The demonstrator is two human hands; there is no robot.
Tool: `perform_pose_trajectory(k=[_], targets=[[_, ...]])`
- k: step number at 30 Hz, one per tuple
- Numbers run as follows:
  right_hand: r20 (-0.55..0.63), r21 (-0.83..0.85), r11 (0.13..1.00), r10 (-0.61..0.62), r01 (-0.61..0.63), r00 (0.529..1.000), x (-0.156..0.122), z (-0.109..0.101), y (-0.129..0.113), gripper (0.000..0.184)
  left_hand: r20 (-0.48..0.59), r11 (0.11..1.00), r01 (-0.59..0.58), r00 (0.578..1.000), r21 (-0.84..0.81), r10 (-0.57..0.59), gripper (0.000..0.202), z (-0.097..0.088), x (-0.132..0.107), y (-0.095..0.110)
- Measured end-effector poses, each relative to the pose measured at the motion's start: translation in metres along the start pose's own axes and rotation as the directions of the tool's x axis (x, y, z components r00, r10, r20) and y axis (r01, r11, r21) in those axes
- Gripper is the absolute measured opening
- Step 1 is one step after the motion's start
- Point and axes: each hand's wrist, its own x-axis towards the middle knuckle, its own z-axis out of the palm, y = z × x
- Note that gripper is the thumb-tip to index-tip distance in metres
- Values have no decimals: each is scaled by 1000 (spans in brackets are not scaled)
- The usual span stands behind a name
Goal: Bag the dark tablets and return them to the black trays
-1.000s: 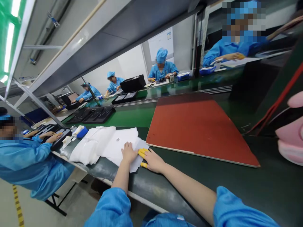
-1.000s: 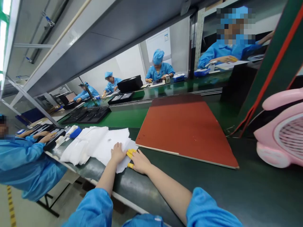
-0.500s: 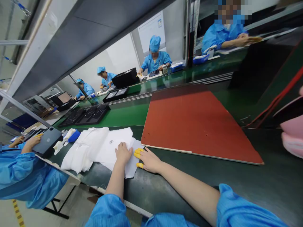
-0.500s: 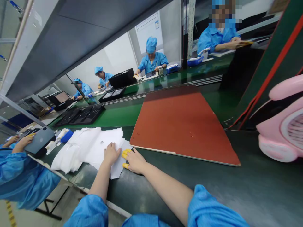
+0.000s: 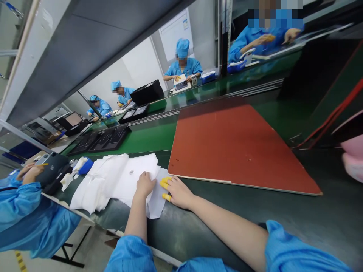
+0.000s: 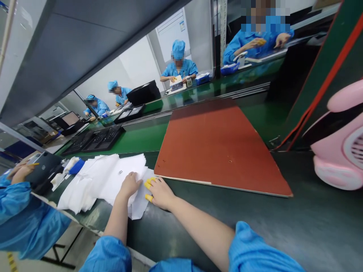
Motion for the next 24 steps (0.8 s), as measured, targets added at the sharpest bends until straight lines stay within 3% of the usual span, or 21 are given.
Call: perform_pose_trajectory(k=[3,6,16,24], targets=[[81,-2,999,-49,49,996,3,2,-1,53,-13,1000,-4,1000,-18,4,38,2,2,0],[134,6,999,-40,39,990,5,0,-2,50,-33,1000,4,999,-18,-5,38,2,4,0],[97,32,999,-29,26,995,6,-3,-2,44,72,992,39,996,117,-47,38,-12,12,14],[120,22,1000,-24,22,992,7,-1,0,45,-26,986,91,996,136,-89,28,-7,4,-3]])
